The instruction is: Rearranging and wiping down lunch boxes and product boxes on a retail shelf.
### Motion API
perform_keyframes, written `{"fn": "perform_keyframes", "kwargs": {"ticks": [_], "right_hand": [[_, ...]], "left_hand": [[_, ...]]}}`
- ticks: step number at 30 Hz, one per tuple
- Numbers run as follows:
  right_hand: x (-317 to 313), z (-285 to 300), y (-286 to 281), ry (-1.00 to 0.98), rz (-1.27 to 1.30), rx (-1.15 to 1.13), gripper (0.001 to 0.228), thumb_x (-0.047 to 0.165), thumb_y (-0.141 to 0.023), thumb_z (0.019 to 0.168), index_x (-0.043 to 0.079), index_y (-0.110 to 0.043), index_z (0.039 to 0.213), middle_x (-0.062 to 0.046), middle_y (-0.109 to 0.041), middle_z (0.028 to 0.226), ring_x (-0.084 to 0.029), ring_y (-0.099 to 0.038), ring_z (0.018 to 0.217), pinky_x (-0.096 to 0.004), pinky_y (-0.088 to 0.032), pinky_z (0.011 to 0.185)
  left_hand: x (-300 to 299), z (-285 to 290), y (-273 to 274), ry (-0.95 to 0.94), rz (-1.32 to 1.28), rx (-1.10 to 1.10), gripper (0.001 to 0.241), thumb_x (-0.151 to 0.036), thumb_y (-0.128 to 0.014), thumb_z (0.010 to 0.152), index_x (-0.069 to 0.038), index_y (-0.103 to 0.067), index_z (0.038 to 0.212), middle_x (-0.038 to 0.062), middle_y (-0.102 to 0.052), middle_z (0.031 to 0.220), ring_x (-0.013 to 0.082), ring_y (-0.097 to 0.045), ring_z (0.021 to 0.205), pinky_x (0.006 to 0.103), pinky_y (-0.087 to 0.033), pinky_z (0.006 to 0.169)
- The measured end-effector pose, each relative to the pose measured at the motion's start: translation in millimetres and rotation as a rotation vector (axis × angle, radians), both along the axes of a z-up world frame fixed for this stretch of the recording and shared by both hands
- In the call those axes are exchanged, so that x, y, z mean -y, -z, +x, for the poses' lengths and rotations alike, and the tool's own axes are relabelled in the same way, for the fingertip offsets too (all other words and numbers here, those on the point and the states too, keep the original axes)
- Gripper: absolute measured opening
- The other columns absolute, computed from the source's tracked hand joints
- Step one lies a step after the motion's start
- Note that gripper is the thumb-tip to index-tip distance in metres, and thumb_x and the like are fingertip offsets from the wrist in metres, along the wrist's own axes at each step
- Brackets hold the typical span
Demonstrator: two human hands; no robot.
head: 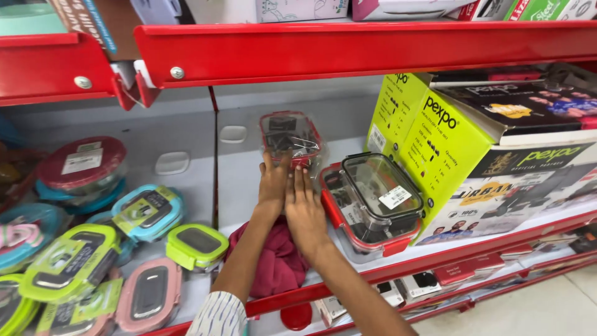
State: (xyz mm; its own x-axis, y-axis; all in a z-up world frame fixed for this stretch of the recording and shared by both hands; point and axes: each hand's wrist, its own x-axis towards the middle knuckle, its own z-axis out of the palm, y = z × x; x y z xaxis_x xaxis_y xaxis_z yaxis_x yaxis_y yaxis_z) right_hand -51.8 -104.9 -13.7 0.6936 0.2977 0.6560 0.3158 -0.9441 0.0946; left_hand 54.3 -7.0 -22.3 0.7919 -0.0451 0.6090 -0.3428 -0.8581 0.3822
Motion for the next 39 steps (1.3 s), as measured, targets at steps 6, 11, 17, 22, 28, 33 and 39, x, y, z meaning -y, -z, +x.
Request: {"fn": "perform_keyframes", "kwargs": {"ticks": [6,11,17,22,28,33,39], "right_hand": [[-2,-13,-32,-0.037,0.119,-0.029,0.076,-0.002,-0.056,0.081,-0.009,-0.029,0.151,-0.035,-0.023,0.158,-0.049,-0.025,0.149,-0.059,-0.022,0.122],[7,-12,-40,-0.099,0.266,-0.061,0.086,-0.006,-0.056,0.075,-0.009,-0.022,0.154,-0.039,-0.018,0.160,-0.054,-0.021,0.149,-0.057,-0.021,0.121],[5,-21,-40,-0.155,0.323,-0.044,0.091,-0.005,-0.060,0.078,-0.007,-0.017,0.158,-0.037,-0.016,0.162,-0.053,-0.020,0.150,-0.059,-0.020,0.122],[0,-20,-50,-0.185,0.340,-0.030,0.091,0.000,-0.065,0.080,-0.007,-0.017,0.156,-0.039,-0.014,0.161,-0.054,-0.017,0.149,-0.060,-0.018,0.120],[5,-4,-37,-0.010,0.187,-0.151,0.088,-0.002,-0.059,0.076,-0.009,-0.020,0.155,-0.032,-0.017,0.164,-0.043,-0.016,0.154,-0.057,-0.013,0.124],[10,9,-25,0.003,0.136,-0.082,0.079,0.000,-0.055,0.081,-0.011,-0.025,0.153,-0.034,-0.021,0.162,-0.042,-0.018,0.154,-0.055,-0.014,0.124],[15,6,-27,-0.091,0.187,-0.059,0.073,-0.002,-0.059,0.078,-0.009,-0.038,0.148,-0.031,-0.031,0.158,-0.045,-0.029,0.148,-0.056,-0.022,0.122]], "left_hand": [[24,-7,-19,0.129,0.877,0.221,0.039,-0.032,-0.062,0.091,-0.015,-0.061,0.126,0.015,-0.048,0.144,0.0329,-0.041,0.139,0.0615,-0.042,0.109],[30,28,-1,0.577,-0.226,-0.017,0.047,-0.030,-0.062,0.095,-0.013,-0.057,0.139,0.011,-0.055,0.144,0.0379,-0.049,0.140,0.0478,-0.050,0.111],[43,55,-15,0.191,-0.753,-0.226,0.086,-0.046,-0.071,0.089,-0.014,-0.025,0.154,0.026,-0.037,0.149,0.0422,-0.045,0.136,0.0507,-0.045,0.108],[52,109,23,0.416,-0.909,-0.461,0.093,-0.034,-0.065,0.090,-0.019,-0.005,0.159,0.026,-0.039,0.149,0.0374,-0.047,0.133,0.0461,-0.047,0.108],[71,123,67,0.728,-1.005,-0.628,0.082,-0.016,-0.048,0.103,-0.023,0.007,0.163,0.026,-0.051,0.147,0.0295,-0.057,0.126,0.0399,-0.052,0.107],[76,149,123,0.989,-1.318,-0.463,0.071,-0.027,-0.044,0.109,-0.019,-0.006,0.168,0.012,-0.040,0.160,0.0212,-0.045,0.146,0.0311,-0.044,0.118],[3,-28,-17,0.176,-0.041,-0.255,0.066,-0.030,-0.061,0.092,-0.010,-0.045,0.153,0.019,-0.059,0.139,0.0414,-0.057,0.123,0.0483,-0.049,0.100]]}}
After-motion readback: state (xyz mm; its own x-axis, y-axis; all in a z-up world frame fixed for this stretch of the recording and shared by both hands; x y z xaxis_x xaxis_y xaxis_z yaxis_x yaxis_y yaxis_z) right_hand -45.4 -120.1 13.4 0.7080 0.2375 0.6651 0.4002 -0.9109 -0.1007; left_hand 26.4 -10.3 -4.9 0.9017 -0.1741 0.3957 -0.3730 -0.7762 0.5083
